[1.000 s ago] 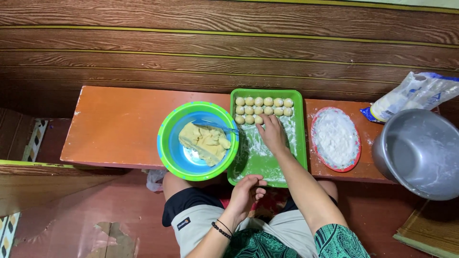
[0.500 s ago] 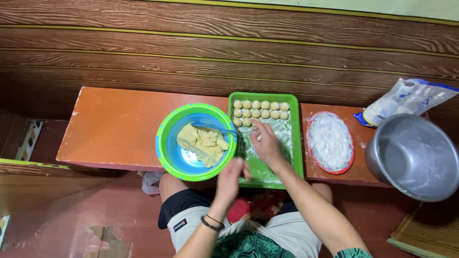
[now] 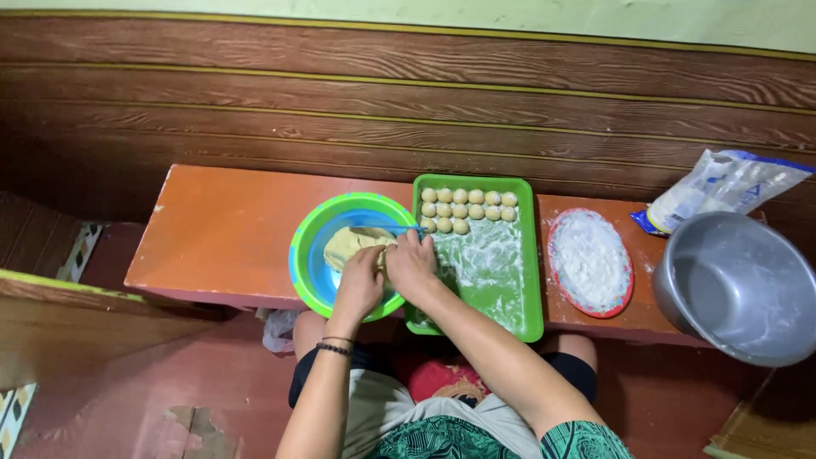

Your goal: The person rolls small pieces of dough into balls using both hands and places them on a green tray. They repeatedly take dough from a blue bowl, shape it, and arrange the finished balls in rows on the tray.

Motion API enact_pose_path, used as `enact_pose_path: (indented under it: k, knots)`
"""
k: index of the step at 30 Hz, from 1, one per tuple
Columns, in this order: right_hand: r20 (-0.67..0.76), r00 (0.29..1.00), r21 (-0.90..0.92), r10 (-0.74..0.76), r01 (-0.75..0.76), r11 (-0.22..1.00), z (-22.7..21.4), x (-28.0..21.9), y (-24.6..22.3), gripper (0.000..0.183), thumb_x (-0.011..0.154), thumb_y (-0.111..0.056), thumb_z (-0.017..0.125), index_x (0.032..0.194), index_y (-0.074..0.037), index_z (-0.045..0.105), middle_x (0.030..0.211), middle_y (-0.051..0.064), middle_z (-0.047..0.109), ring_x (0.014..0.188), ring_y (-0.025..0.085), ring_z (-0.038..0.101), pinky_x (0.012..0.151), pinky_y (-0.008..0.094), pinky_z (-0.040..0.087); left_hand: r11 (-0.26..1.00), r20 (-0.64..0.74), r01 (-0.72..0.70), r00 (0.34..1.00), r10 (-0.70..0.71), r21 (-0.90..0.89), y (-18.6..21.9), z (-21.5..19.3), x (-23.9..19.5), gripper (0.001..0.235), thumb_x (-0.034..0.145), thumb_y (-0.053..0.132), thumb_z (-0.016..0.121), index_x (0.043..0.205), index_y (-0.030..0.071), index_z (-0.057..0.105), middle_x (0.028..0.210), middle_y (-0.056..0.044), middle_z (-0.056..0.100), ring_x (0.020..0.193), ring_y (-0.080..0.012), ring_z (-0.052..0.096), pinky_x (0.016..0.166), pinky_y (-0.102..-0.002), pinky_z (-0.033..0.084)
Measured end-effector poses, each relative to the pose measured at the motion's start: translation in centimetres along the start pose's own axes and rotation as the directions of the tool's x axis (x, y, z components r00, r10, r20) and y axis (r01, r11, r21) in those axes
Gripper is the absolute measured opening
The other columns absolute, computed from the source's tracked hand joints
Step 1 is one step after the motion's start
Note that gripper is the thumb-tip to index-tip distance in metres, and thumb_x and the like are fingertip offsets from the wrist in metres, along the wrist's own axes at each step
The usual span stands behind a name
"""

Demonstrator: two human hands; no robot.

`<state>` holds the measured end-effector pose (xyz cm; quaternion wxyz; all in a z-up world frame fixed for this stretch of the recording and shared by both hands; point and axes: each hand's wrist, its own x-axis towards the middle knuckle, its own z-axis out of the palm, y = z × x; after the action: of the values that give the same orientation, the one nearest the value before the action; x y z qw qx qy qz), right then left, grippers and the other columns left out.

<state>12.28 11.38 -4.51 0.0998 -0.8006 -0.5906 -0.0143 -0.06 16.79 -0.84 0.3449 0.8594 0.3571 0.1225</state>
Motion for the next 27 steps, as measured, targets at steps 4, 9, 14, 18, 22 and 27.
enact_pose_path:
  k: [4, 9, 14, 18, 22, 27]
  knots:
    - [0.114, 0.993, 0.025, 0.003, -0.006, 1.000, 0.3, 0.9, 0.4, 0.017, 0.088, -0.016, 0.059, 0.098, -0.008, 0.070, 0.090, 0.012, 0.064, 0.101, 0.033, 0.051, 0.080, 0.051, 0.034, 0.982, 0.077, -0.084, 0.994, 0.072, 0.171, -0.9, 1.0, 0.9, 0.056, 0.088, 0.012, 0.062, 0.143, 0.005, 0.055, 0.134, -0.022, 0.060, 0.127, -0.0412, 0.059, 0.113, -0.050, 0.040]
    - [0.255, 0.967, 0.208, 0.025, -0.080, 0.975, 0.3, 2.2, 2.7, 0.026, 0.079, -0.042, 0.066, 0.098, -0.024, 0.067, 0.097, 0.002, 0.063, 0.110, 0.029, 0.052, 0.088, 0.055, 0.038, 0.992, 0.066, -0.043, 0.997, 0.036, 0.119, -0.6, 0.3, 0.8, 0.055, 0.089, 0.015, 0.061, 0.144, 0.011, 0.055, 0.129, -0.020, 0.064, 0.120, -0.0423, 0.063, 0.109, -0.049, 0.043]
    - [0.258, 0.965, 0.644, 0.049, -0.210, 0.736, -4.5, 1.2, 3.3, 0.039, 0.086, -0.039, 0.066, 0.122, -0.025, 0.071, 0.126, 0.010, 0.068, 0.124, 0.036, 0.061, 0.104, 0.051, 0.047, 0.987, 0.028, 0.016, 1.000, -0.011, -0.160, 0.2, -1.6, -0.2, 0.040, 0.094, 0.029, 0.067, 0.132, 0.017, 0.064, 0.113, -0.021, 0.070, 0.114, -0.0422, 0.065, 0.098, -0.053, 0.052]
    - [0.155, 0.984, 0.702, -0.089, -0.046, 0.710, -7.9, 0.7, 2.0, 0.040, 0.090, -0.025, 0.070, 0.128, -0.015, 0.069, 0.110, 0.023, 0.072, 0.110, 0.043, 0.067, 0.095, 0.050, 0.053, 0.977, 0.079, 0.084, 0.994, -0.069, -0.196, -1.3, -3.2, 0.1, 0.035, 0.097, 0.027, 0.066, 0.129, 0.014, 0.066, 0.107, -0.021, 0.071, 0.105, -0.0400, 0.070, 0.091, -0.051, 0.056]
    - [0.259, 0.966, 0.850, -0.013, -0.221, 0.479, -7.2, 1.8, 1.2, 0.033, 0.095, -0.021, 0.068, 0.128, -0.017, 0.066, 0.074, 0.007, 0.076, 0.074, 0.015, 0.074, 0.073, 0.030, 0.059, 0.764, 0.150, 0.229, 0.973, -0.174, -0.603, -3.0, -3.5, 0.6, 0.039, 0.100, 0.029, 0.066, 0.134, 0.009, 0.065, 0.105, -0.020, 0.071, 0.095, -0.0304, 0.071, 0.088, -0.045, 0.059]
    - [0.264, 0.964, 0.875, 0.031, -0.252, 0.413, -6.6, 1.9, 0.4, 0.034, 0.093, -0.013, 0.070, 0.127, -0.014, 0.068, 0.080, 0.015, 0.077, 0.074, 0.015, 0.077, 0.071, 0.029, 0.061, 0.556, 0.158, 0.265, 0.960, -0.233, -0.788, -3.7, -3.4, 0.8, 0.041, 0.099, 0.027, 0.071, 0.129, 0.001, 0.065, 0.100, -0.020, 0.068, 0.088, -0.0284, 0.072, 0.085, -0.042, 0.062]
